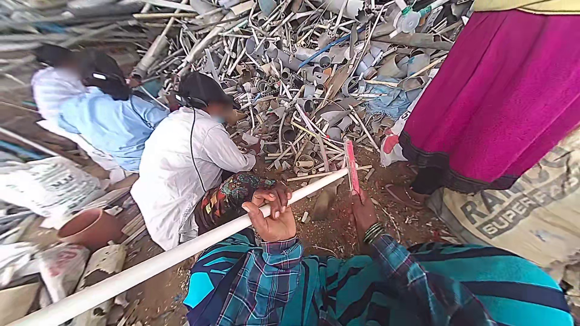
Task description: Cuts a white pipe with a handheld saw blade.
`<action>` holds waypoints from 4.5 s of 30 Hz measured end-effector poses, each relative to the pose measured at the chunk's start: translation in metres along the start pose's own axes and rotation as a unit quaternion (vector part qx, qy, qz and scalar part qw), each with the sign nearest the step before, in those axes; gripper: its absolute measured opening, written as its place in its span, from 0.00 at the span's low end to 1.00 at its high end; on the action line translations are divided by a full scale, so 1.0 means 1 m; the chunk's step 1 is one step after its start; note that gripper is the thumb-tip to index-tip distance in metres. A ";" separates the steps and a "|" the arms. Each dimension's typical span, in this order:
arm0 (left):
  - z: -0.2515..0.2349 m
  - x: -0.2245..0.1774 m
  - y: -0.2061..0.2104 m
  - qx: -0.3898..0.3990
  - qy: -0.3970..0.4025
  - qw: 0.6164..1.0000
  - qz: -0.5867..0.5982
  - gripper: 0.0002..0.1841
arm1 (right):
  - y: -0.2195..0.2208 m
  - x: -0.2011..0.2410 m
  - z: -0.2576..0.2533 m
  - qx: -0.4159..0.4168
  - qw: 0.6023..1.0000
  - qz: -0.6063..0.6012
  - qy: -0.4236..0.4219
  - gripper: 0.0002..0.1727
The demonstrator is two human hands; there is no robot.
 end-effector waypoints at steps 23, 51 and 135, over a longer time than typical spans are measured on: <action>0.006 -0.001 0.011 0.000 -0.016 1.000 0.001 0.27 | 0.011 0.009 0.016 -0.027 0.988 0.110 -0.109 0.22; 0.014 0.023 -0.039 -0.352 -0.123 0.925 -0.070 0.37 | 0.028 0.003 0.026 -0.001 0.963 0.170 -0.209 0.20; 0.018 0.007 0.008 -0.068 -0.012 0.995 -0.067 0.27 | 0.030 0.019 0.034 -0.029 0.972 0.129 -0.196 0.22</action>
Point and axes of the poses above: each hand's wrist, its own z-axis away from the middle knuckle, its own y-axis out of the palm, x = y × z, the point moved 7 cm from there along -z, towards the middle knuckle, and after that the axes turned 4 degrees about -x, right-handed, at the moved point
